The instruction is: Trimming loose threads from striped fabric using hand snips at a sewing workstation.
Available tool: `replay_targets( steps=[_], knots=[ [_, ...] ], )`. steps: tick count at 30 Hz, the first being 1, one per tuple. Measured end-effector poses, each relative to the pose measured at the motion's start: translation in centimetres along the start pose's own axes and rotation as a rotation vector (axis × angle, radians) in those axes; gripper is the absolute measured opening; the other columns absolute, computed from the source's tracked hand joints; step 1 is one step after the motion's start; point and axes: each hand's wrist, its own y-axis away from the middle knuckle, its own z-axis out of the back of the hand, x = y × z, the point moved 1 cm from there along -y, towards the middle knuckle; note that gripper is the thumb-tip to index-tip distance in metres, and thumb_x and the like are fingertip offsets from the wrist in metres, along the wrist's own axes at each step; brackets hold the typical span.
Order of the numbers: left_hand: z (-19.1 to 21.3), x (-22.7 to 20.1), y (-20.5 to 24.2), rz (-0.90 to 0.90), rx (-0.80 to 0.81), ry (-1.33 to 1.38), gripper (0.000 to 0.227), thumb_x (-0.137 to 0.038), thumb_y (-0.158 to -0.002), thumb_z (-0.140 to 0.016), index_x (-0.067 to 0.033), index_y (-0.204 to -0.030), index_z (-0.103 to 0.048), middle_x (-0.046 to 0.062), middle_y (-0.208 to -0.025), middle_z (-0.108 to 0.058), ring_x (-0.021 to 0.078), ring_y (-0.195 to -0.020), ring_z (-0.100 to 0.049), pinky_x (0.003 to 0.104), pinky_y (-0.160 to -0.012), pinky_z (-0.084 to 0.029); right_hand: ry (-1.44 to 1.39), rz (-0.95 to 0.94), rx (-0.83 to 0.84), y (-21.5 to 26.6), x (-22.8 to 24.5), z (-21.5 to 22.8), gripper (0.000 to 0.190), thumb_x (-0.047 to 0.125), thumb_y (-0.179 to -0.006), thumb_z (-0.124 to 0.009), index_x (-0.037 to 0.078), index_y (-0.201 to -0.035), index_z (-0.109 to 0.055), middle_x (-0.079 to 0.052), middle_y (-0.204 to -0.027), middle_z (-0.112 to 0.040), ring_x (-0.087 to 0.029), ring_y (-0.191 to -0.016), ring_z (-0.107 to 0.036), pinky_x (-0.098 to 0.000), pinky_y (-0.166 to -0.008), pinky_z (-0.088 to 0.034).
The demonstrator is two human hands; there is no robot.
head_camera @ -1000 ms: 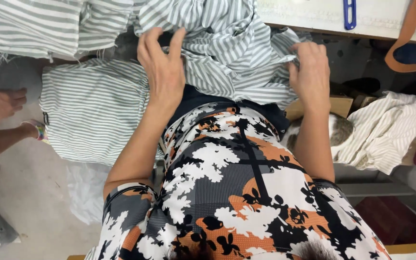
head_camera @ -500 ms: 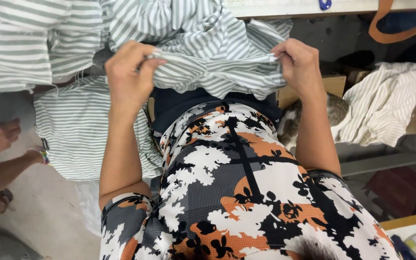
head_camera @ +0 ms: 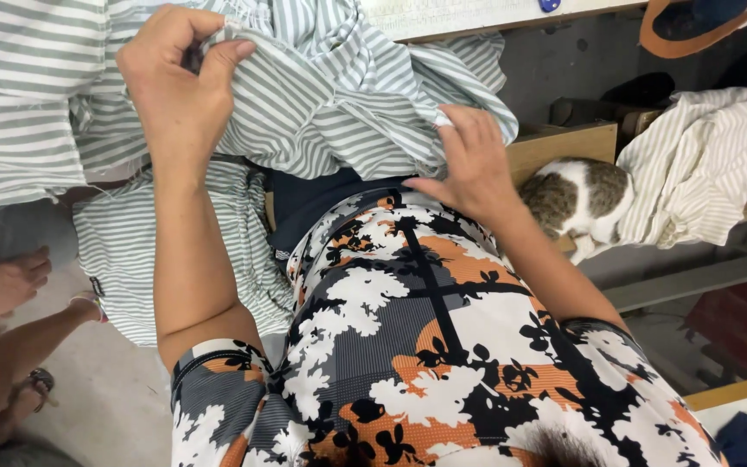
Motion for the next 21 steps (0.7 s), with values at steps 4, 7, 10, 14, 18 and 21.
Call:
replay_targets(
  steps=[4, 7, 10, 14, 18, 21],
  knots=[
    [0.7, 0.0, -0.6, -0.007, -0.026, 0.022, 0.026, 0.016, -0.1, -0.09, 0.0026, -0.095, -0.068, 0.007, -0.083, -0.052, 0.0189, -0.075, -0.043, 0.035, -0.067, -0.034, -0.053, -0.036, -0.208, 0.0, -1.9, -2.3, 0.019, 0.002, -0.091, -0.071, -0.008, -0.099, -0.058, -0.022, -0.115, -0.061, -0.029, -0.103, -0.059, -0.0372, -0.091, -0.055],
    [1.8, 1.3, 0.2, 0.145, -0.054, 0.12, 0.026, 0.013, -0.102, -0.089, 0.0013, -0.095, -0.067, 0.004, -0.084, -0.052, 0.015, -0.079, -0.044, 0.032, -0.07, -0.036, -0.312, 0.039, -0.28, -2.6, -2.8, 0.5, 0.012, -0.021, -0.081, -0.062, -0.017, -0.093, -0.063, -0.028, -0.106, -0.067, -0.036, -0.094, -0.064, -0.0396, -0.082, -0.055],
    [2.9, 1.9, 1.2, 0.214, -0.056, 0.166, 0.028, 0.014, -0.104, -0.085, -0.0004, -0.093, -0.063, 0.003, -0.083, -0.05, 0.0142, -0.079, -0.044, 0.031, -0.071, -0.039, -0.44, 0.098, -0.211, -3.6, -3.8, 2.0, 0.005, -0.013, -0.099, -0.066, -0.016, -0.102, -0.066, -0.029, -0.116, -0.066, -0.038, -0.1, -0.068, -0.0431, -0.086, -0.062],
    [3.7, 2.0, 2.3, 0.189, -0.086, 0.206, 0.021, 0.014, -0.104, -0.084, 0.0013, -0.097, -0.068, 0.004, -0.085, -0.056, 0.0153, -0.081, -0.048, 0.032, -0.073, -0.041, -0.499, 0.149, -0.178, -5.0, -4.3, 3.2, 0.004, -0.017, -0.095, -0.074, -0.015, -0.097, -0.07, -0.028, -0.106, -0.07, -0.032, -0.086, -0.069, -0.0364, -0.073, -0.06],
    [4.0, 1.0, 2.9, 0.142, -0.153, 0.217, 0.021, 0.02, -0.101, -0.082, 0.0039, -0.097, -0.07, 0.01, -0.089, -0.063, 0.0189, -0.084, -0.057, 0.031, -0.075, -0.048, -0.501, 0.096, -0.227, -5.3, -4.3, 3.4, 0.01, -0.02, -0.092, -0.075, -0.012, -0.09, -0.069, -0.027, -0.097, -0.069, -0.029, -0.076, -0.066, -0.0328, -0.065, -0.056],
    [3.8, 0.5, 3.1, 0.095, -0.197, 0.229, 0.016, 0.016, -0.104, -0.08, 0.0039, -0.098, -0.073, 0.013, -0.091, -0.069, 0.0206, -0.085, -0.063, 0.031, -0.076, -0.051, -0.461, 0.067, -0.264, -5.3, -4.0, 3.4, 0.013, -0.018, -0.092, -0.074, -0.011, -0.085, -0.065, -0.027, -0.091, -0.067, -0.031, -0.077, -0.065, -0.0342, -0.065, -0.054]
  ],
)
